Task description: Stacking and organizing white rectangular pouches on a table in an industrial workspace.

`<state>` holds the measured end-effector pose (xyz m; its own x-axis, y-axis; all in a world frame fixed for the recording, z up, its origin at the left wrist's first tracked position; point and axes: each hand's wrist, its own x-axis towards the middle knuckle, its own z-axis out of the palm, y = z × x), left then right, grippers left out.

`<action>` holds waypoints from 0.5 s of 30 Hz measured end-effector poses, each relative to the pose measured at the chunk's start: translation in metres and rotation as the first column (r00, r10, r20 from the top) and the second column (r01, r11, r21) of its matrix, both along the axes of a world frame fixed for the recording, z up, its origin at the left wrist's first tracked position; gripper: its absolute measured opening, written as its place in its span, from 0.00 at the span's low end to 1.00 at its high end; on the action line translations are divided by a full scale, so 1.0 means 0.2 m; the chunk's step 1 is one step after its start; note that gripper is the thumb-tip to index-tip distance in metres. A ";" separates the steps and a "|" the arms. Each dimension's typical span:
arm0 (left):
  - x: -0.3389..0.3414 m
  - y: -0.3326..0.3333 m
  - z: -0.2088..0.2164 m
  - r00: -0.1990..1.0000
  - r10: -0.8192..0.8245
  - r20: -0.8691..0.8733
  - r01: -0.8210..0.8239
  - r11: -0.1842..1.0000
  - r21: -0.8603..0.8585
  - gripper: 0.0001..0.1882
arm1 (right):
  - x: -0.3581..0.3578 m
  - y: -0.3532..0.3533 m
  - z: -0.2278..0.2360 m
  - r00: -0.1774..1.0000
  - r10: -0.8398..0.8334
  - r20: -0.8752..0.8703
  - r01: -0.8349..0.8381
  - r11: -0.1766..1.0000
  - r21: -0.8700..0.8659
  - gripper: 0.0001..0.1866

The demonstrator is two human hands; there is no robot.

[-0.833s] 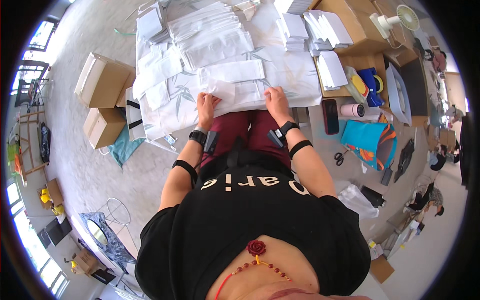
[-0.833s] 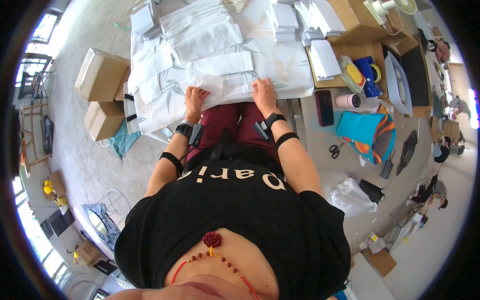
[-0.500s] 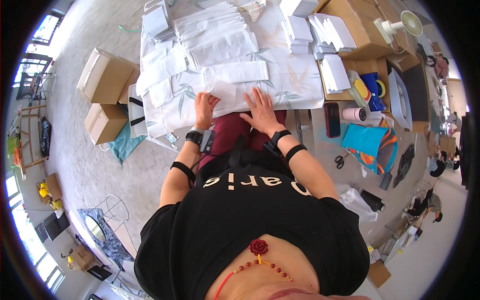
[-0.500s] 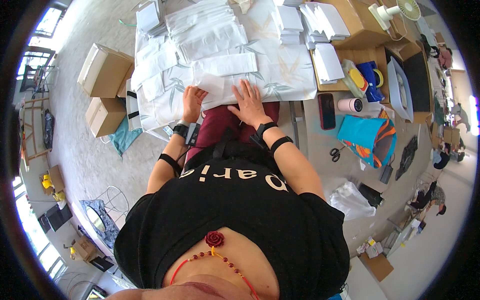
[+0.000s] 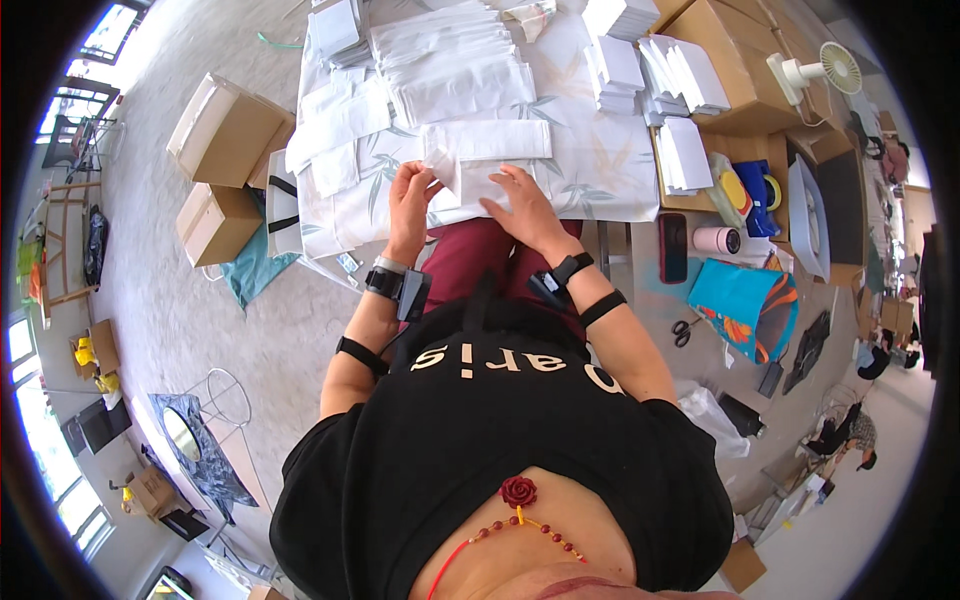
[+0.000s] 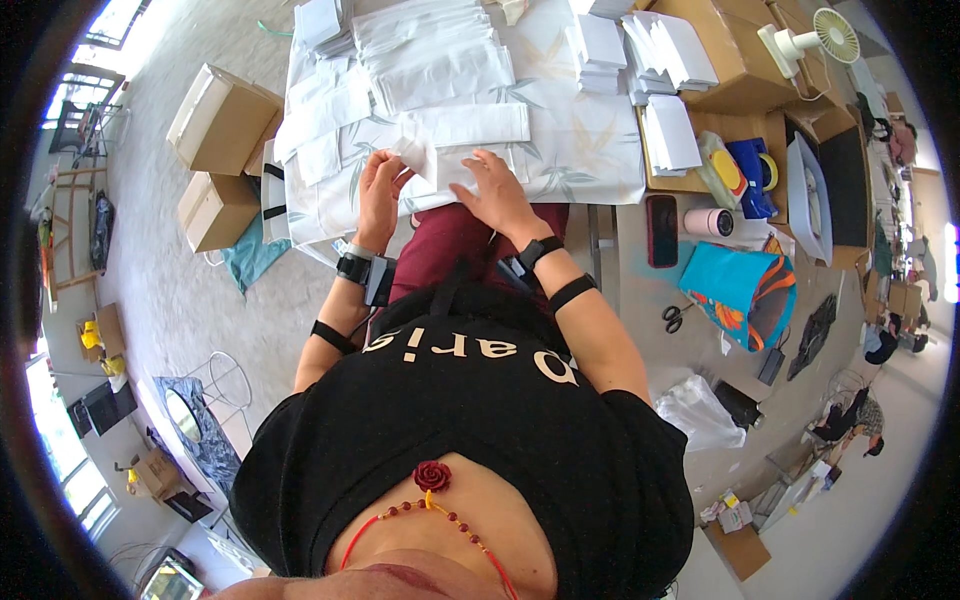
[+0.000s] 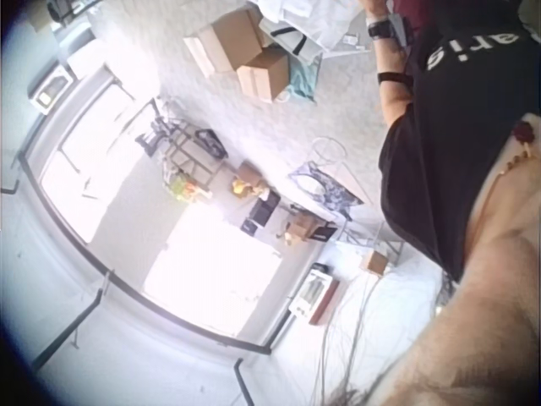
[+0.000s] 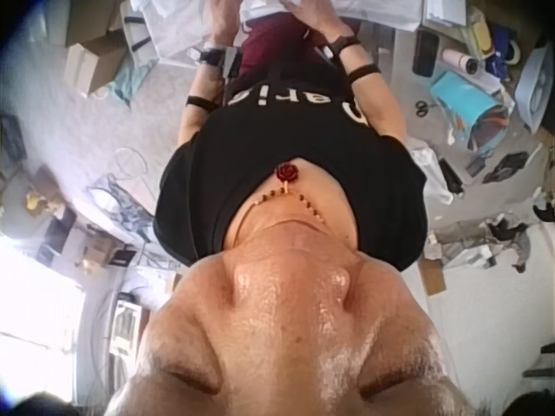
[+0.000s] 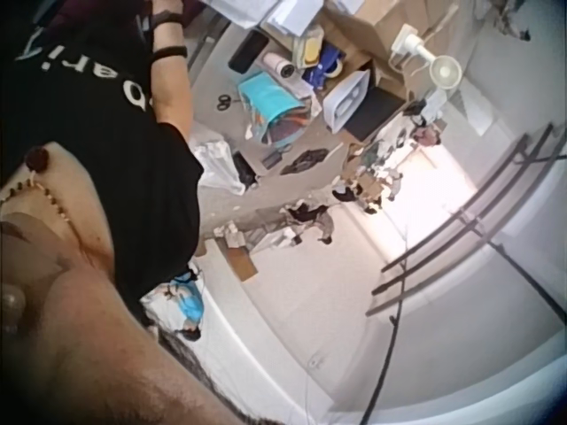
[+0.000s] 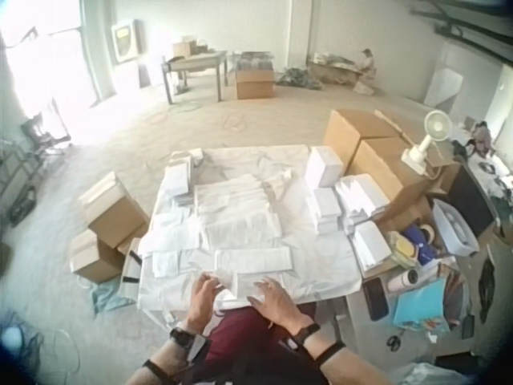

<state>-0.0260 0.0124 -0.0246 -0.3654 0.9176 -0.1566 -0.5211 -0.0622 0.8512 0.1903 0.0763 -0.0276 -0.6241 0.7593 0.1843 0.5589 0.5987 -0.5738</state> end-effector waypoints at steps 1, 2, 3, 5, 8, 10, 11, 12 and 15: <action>0.01 0.01 -0.02 1.000 0.001 0.006 0.000 1.000 -0.007 0.02 | 0.02 0.02 -0.01 0.997 -0.006 -0.080 0.000 0.997 -0.079 0.22; 0.02 0.00 -0.03 1.000 0.000 0.005 0.000 1.000 -0.008 0.02 | 0.04 0.03 -0.02 0.987 -0.019 -0.159 -0.007 0.987 -0.158 0.17; 0.02 -0.01 -0.04 1.000 -0.008 -0.002 0.008 1.000 -0.014 0.02 | 0.06 0.01 0.00 0.983 -0.085 -0.160 0.037 0.959 -0.283 0.13; 0.02 -0.03 -0.06 1.000 -0.015 -0.010 0.015 1.000 -0.023 0.03 | 0.10 -0.02 -0.06 0.986 -0.069 -0.150 0.024 0.957 -0.289 0.11; 0.03 -0.03 -0.05 0.999 -0.035 -0.015 0.035 0.999 -0.023 0.03 | 0.17 -0.05 -0.15 0.988 -0.043 -0.151 0.000 0.962 -0.272 0.10; 0.04 -0.03 -0.04 0.999 -0.034 -0.008 0.033 0.999 -0.029 0.03 | 0.18 -0.08 -0.18 0.986 -0.026 -0.168 -0.018 0.966 -0.256 0.10; 0.05 -0.03 -0.03 0.999 -0.037 -0.008 0.037 0.999 -0.030 0.03 | 0.18 -0.09 -0.19 0.982 -0.039 -0.184 -0.011 0.964 -0.266 0.10; 0.05 -0.04 -0.03 0.999 -0.037 -0.009 0.037 0.999 -0.036 0.04 | 0.17 -0.09 -0.19 0.978 -0.050 -0.202 -0.007 0.962 -0.274 0.10; 0.05 -0.04 -0.03 0.999 -0.036 -0.010 0.035 0.998 -0.045 0.03 | 0.16 -0.10 -0.19 0.978 -0.062 -0.199 0.005 0.962 -0.273 0.10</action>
<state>-0.0164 0.0039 -0.0300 -0.3348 0.9221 -0.1942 -0.5127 -0.0053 0.8585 0.2220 0.0555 -0.0659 -0.5680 0.8181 0.0902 0.4304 0.3886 -0.8147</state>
